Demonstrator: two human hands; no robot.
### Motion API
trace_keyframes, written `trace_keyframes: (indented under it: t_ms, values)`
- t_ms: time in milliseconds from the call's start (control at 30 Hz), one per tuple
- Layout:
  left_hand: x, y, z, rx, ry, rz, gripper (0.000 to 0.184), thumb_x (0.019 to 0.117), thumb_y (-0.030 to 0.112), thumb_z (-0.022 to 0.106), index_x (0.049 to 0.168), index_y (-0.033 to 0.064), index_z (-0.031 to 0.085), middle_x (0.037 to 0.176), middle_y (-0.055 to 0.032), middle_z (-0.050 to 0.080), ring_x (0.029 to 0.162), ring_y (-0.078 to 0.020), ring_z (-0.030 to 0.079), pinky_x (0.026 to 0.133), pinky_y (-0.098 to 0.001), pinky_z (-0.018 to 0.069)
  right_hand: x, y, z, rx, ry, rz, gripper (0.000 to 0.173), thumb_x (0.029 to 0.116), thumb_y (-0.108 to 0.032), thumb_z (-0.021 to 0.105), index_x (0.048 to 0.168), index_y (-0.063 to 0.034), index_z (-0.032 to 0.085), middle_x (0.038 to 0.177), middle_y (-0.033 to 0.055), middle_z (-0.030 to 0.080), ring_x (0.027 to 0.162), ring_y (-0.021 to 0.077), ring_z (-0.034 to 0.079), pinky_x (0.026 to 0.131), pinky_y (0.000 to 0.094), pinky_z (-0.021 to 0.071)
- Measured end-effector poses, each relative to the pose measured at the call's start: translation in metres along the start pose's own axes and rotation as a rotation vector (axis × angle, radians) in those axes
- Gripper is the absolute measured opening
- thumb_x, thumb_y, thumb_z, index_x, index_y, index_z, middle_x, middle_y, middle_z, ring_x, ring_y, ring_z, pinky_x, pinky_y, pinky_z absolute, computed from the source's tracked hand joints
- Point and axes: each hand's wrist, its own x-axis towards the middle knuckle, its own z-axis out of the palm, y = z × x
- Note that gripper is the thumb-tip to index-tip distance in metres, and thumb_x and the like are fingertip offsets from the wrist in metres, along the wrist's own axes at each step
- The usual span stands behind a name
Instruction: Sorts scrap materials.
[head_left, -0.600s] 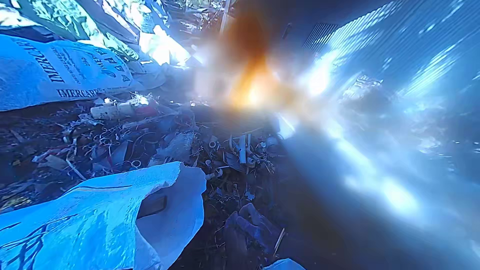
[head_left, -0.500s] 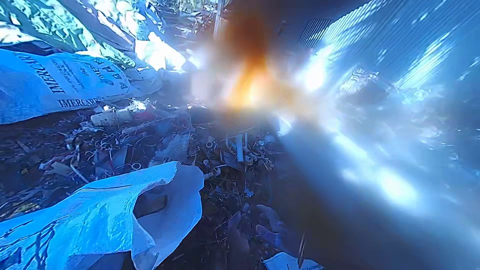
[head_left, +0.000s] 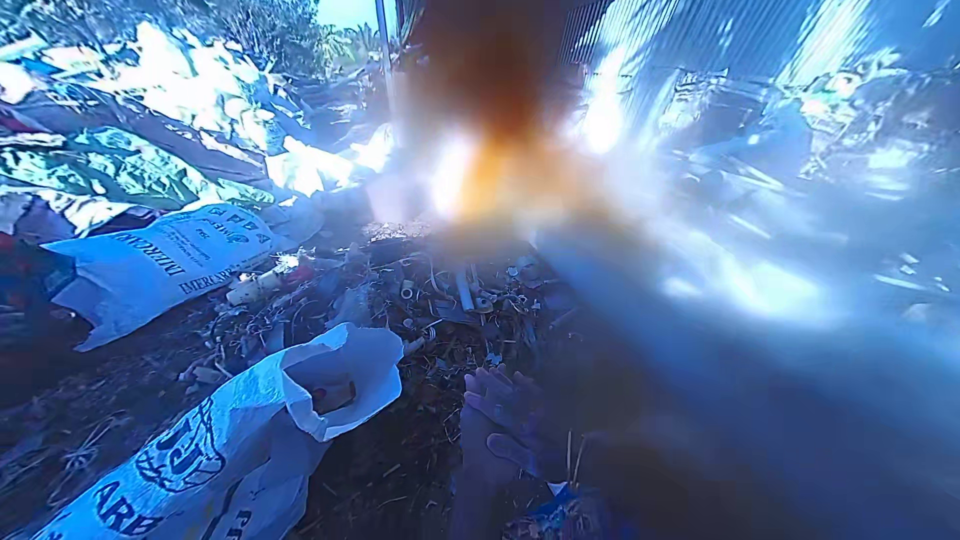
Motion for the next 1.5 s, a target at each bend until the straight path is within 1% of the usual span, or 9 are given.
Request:
trace_keyframes:
  t_ms: [133,233,367,500,600,700,867,1200,1500]
  values:
    - [-0.052,0.059,0.025,0.120,-0.503,0.523,0.077,0.1009,0.071,0.021,0.164,0.0259,0.015,0.156,-0.0133,0.045,0.137,-0.0374,0.052,0.104,-0.0559,0.0492,0.034,0.011,-0.041,0.203,0.082,0.349,0.058,0.1107,-0.045,0.022,0.162,-0.0211,0.036,0.169,0.0116,0.028,0.158,0.0352,0.017,0.123,0.0699,0.0075]
    - [-0.089,0.085,0.036,0.384,-0.567,1.154,0.074,0.1026,0.063,0.035,0.164,0.0329,0.006,0.167,-0.0050,0.029,0.149,-0.0335,0.038,0.114,-0.0568,0.0413,0.040,0.016,-0.036,0.639,0.036,0.782,0.055,0.1134,-0.031,0.022,0.163,-0.0062,0.026,0.169,0.0175,0.025,0.156,0.0323,0.023,0.125,0.0542,0.0189]
    - [-0.072,0.053,0.019,0.918,-0.330,1.656,0.058,0.1063,0.058,0.035,0.160,0.0484,0.018,0.170,0.0133,0.019,0.156,-0.0126,0.021,0.123,-0.0393,0.0297,0.039,-0.025,-0.009,1.140,-0.196,1.129,0.063,0.1107,-0.055,0.020,0.163,-0.0209,0.029,0.166,0.0123,0.033,0.152,0.0366,0.032,0.111,0.0670,0.0331]
    - [0.018,-0.012,-0.057,1.495,0.021,1.273,0.070,0.1058,0.064,0.017,0.153,0.0228,0.048,0.167,-0.0206,0.024,0.157,-0.0400,0.010,0.123,-0.0617,0.0032,0.046,-0.041,-0.003,1.422,0.051,0.901,0.048,0.1141,-0.036,0.021,0.150,-0.0133,0.044,0.133,0.0082,0.060,0.116,0.0166,0.063,0.091,0.0358,0.0559]
    - [0.032,-0.006,-0.105,1.706,0.333,0.491,0.065,0.1070,0.050,0.019,0.166,0.0220,0.018,0.169,-0.0280,-0.005,0.152,-0.0565,-0.005,0.113,-0.0786,0.0049,0.041,-0.024,-0.051,1.567,0.185,0.736,0.065,0.1109,-0.050,0.007,0.163,-0.0169,0.027,0.163,0.0119,0.037,0.142,0.0325,0.047,0.103,0.0582,0.0469]
    - [0.048,0.005,-0.142,1.543,0.596,0.031,0.064,0.1123,0.043,0.028,0.165,0.0119,0.010,0.167,-0.0318,0.005,0.152,-0.0538,0.015,0.118,-0.0662,0.0239,0.041,-0.022,-0.097,1.517,0.427,0.655,0.061,0.1122,-0.042,0.007,0.155,-0.0087,0.034,0.154,0.0184,0.045,0.130,0.0370,0.058,0.090,0.0535,0.0573]
    - [0.041,0.002,-0.136,1.406,0.472,-0.039,0.045,0.1095,0.021,0.048,0.145,-0.0058,0.048,0.142,-0.0311,0.052,0.129,-0.0419,0.052,0.106,-0.0541,0.0422,0.036,-0.008,-0.107,1.440,0.578,0.893,0.049,0.1146,-0.034,0.020,0.141,-0.0031,0.048,0.128,0.0184,0.061,0.099,0.0288,0.070,0.075,0.0401,0.0596]
    - [0.038,-0.006,-0.171,1.466,0.536,-0.197,0.036,0.1049,0.020,0.057,0.132,-0.0041,0.059,0.115,-0.0239,0.064,0.098,-0.0314,0.063,0.086,-0.0472,0.0521,0.025,0.003,-0.117,1.490,0.487,0.742,0.035,0.1134,-0.017,0.029,0.144,-0.0047,0.040,0.120,0.0151,0.061,0.087,0.0223,0.070,0.074,0.0353,0.0598]
    - [0.011,-0.010,-0.128,1.546,0.557,-0.255,0.038,0.1065,0.012,0.052,0.139,-0.0081,0.052,0.133,-0.0300,0.057,0.118,-0.0369,0.059,0.100,-0.0476,0.0476,0.015,-0.005,-0.124,1.133,0.293,0.557,0.028,0.1050,-0.003,0.045,0.132,0.0007,0.051,0.119,0.0131,0.059,0.090,0.0142,0.068,0.077,0.0273,0.0588]
